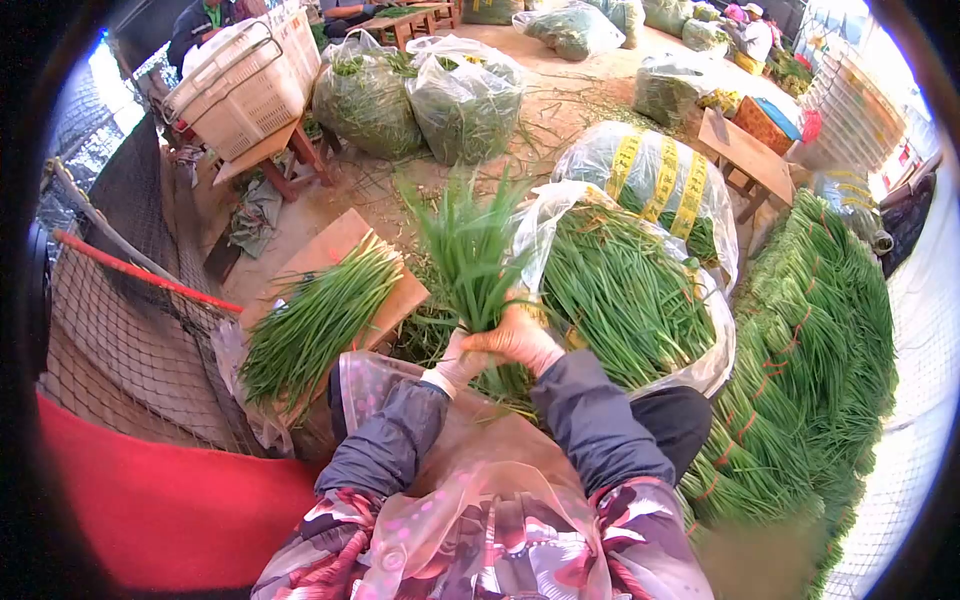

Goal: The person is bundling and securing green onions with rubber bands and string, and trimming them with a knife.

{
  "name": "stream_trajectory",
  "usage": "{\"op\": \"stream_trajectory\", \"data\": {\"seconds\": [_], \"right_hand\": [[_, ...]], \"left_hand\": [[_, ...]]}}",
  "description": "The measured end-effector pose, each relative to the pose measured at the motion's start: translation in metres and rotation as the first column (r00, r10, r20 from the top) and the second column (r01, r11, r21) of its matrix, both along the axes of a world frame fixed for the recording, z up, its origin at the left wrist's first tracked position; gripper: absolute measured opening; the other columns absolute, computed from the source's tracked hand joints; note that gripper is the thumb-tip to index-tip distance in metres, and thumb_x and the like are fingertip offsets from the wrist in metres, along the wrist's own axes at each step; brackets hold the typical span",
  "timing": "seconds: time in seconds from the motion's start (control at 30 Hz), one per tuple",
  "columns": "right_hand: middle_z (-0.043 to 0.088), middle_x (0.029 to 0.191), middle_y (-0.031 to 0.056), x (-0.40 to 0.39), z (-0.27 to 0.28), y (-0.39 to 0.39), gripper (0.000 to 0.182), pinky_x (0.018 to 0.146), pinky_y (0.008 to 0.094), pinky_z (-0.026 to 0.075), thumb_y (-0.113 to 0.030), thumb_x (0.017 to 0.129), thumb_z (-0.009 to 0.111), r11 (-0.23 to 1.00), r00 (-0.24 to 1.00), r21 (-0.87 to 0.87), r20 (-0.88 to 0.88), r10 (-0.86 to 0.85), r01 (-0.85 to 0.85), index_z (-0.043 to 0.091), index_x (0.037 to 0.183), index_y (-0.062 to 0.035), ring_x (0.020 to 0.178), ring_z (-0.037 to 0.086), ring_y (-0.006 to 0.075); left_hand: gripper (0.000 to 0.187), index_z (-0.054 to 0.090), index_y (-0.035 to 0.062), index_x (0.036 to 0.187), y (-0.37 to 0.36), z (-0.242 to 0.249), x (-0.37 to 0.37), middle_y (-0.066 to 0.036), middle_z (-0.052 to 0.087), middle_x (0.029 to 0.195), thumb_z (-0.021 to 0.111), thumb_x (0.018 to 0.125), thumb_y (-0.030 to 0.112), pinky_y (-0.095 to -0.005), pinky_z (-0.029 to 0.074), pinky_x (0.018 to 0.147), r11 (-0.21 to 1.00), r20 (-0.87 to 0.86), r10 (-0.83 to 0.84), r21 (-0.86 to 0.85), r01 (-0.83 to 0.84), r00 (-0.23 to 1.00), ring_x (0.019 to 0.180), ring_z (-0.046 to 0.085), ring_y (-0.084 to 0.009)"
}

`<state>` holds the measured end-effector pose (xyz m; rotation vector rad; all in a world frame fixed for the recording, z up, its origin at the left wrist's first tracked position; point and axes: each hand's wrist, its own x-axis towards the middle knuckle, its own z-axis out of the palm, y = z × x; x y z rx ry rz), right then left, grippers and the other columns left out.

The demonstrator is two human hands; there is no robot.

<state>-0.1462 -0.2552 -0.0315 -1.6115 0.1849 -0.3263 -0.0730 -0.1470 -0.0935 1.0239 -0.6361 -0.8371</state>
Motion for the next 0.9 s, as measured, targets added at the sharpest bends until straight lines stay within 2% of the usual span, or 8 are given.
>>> {"op": "stream_trajectory", "data": {"seconds": [0.17, 0.23, 0.27, 0.33, 0.47, 0.57, 0.7, 0.9], "right_hand": [[0.062, 0.115, 0.0148, 0.001, 0.005, 0.009, 0.094, 0.093, 0.0332, 0.046, -0.021, 0.067, 0.085, 0.932, 0.978, -0.320, -0.057, -0.201, 0.173, 0.032, 0.142, 0.0002, 0.102, 0.059, 0.0230], [0.067, 0.105, 0.0113, 0.012, 0.012, 0.000, 0.059, 0.086, 0.0323, 0.048, -0.017, 0.074, 0.080, 0.969, 0.940, 0.002, -0.244, -0.238, 0.246, 0.054, 0.124, 0.0012, 0.093, 0.061, 0.0190], [0.069, 0.096, 0.0070, 0.012, 0.026, -0.003, 0.031, 0.080, 0.0309, 0.049, -0.013, 0.079, 0.075, 0.941, 0.935, 0.002, -0.120, -0.335, 0.337, 0.065, 0.106, -0.0003, 0.086, 0.061, 0.0144], [0.069, 0.095, 0.0029, 0.005, 0.081, -0.014, 0.028, 0.076, 0.0283, 0.048, -0.010, 0.079, 0.075, 0.894, 0.907, 0.151, -0.087, -0.413, 0.422, 0.066, 0.104, -0.0026, 0.083, 0.061, 0.0112], [0.066, 0.093, 0.0036, -0.010, 0.145, -0.027, 0.023, 0.077, 0.0289, 0.050, -0.006, 0.082, 0.073, 0.830, 0.795, 0.387, 0.302, -0.526, 0.402, 0.064, 0.102, 0.0006, 0.082, 0.063, 0.0139], [0.061, 0.100, 0.0050, -0.022, 0.148, -0.003, 0.019, 0.085, 0.0322, 0.049, -0.004, 0.088, 0.066, 0.794, 0.627, 0.410, 0.488, -0.607, 0.449, 0.060, 0.104, 0.0015, 0.093, 0.062, 0.0180], [0.055, 0.122, 0.0138, -0.065, 0.020, 0.026, 0.033, 0.092, 0.0408, 0.048, -0.025, 0.099, 0.048, 0.896, 0.880, 0.194, 0.194, -0.433, 0.398, 0.050, 0.125, -0.0059, 0.106, 0.056, 0.0221], [0.052, 0.131, 0.0188, -0.115, -0.015, 0.028, 0.036, 0.102, 0.0412, 0.042, -0.013, 0.089, 0.059, 0.660, 0.997, -0.749, 0.076, -0.005, 0.060, 0.051, 0.124, -0.0063, 0.120, 0.052, 0.0303]], "left_hand": [[0.075, 0.038, 0.0044, 0.137, -0.010, -0.053, 0.006, -0.017, 0.051, 0.132, 0.077, 0.076, 0.022, -0.0451, 0.046, 0.097, 0.997, 0.195, -0.062, 0.055, 0.052, 0.979, 0.118, 0.053, -0.0323], [0.087, 0.037, -0.0004, 0.137, 0.007, 0.034, -0.004, -0.023, 0.049, 0.133, 0.080, 0.068, 0.032, -0.0447, 0.042, 0.100, 0.830, 0.712, -0.246, 0.505, -0.237, 0.657, 0.119, 0.052, -0.0376], [0.093, 0.036, -0.0015, 0.137, 0.013, 0.033, -0.004, -0.023, 0.052, 0.128, 0.082, 0.064, 0.034, -0.0440, 0.043, 0.099, 0.839, 0.950, -0.176, 0.281, -0.466, 0.256, 0.117, 0.053, -0.0354], [0.066, 0.048, 0.0000, 0.129, 0.043, 0.094, -0.006, -0.019, 0.058, 0.119, 0.076, 0.074, 0.021, -0.0440, 0.048, 0.091, 0.854, 0.973, 0.080, 0.044, -0.519, 0.215, 0.111, 0.058, -0.0331], [0.045, 0.057, 0.0030, 0.120, 0.082, 0.140, -0.013, -0.016, 0.060, 0.118, 0.068, 0.088, 0.031, -0.0423, 0.047, 0.094, 0.906, -0.054, -0.115, 0.403, 0.127, 0.992, 0.111, 0.059, -0.0276], [0.066, 0.049, 0.0021, 0.128, 0.051, 0.106, -0.027, -0.018, 0.057, 0.124, 0.066, 0.085, 0.049, -0.0440, 0.043, 0.100, 0.794, -0.517, -0.579, -0.184, 0.579, 0.630, 0.119, 0.054, -0.0309], [0.090, 0.034, 0.0011, 0.142, -0.005, 0.086, -0.051, -0.019, 0.046, 0.139, 0.057, 0.082, 0.065, -0.0525, 0.032, 0.109, 0.784, -0.518, -0.563, -0.583, 0.216, 0.644, 0.131, 0.042, -0.0347], [0.061, 0.039, 0.0026, 0.139, 0.019, 0.095, -0.029, -0.014, 0.062, 0.112, 0.064, 0.085, 0.015, -0.0493, 0.047, 0.095, 0.945, -0.790, -0.265, -0.098, 0.313, 0.553, 0.102, 0.062, -0.0282]]}}
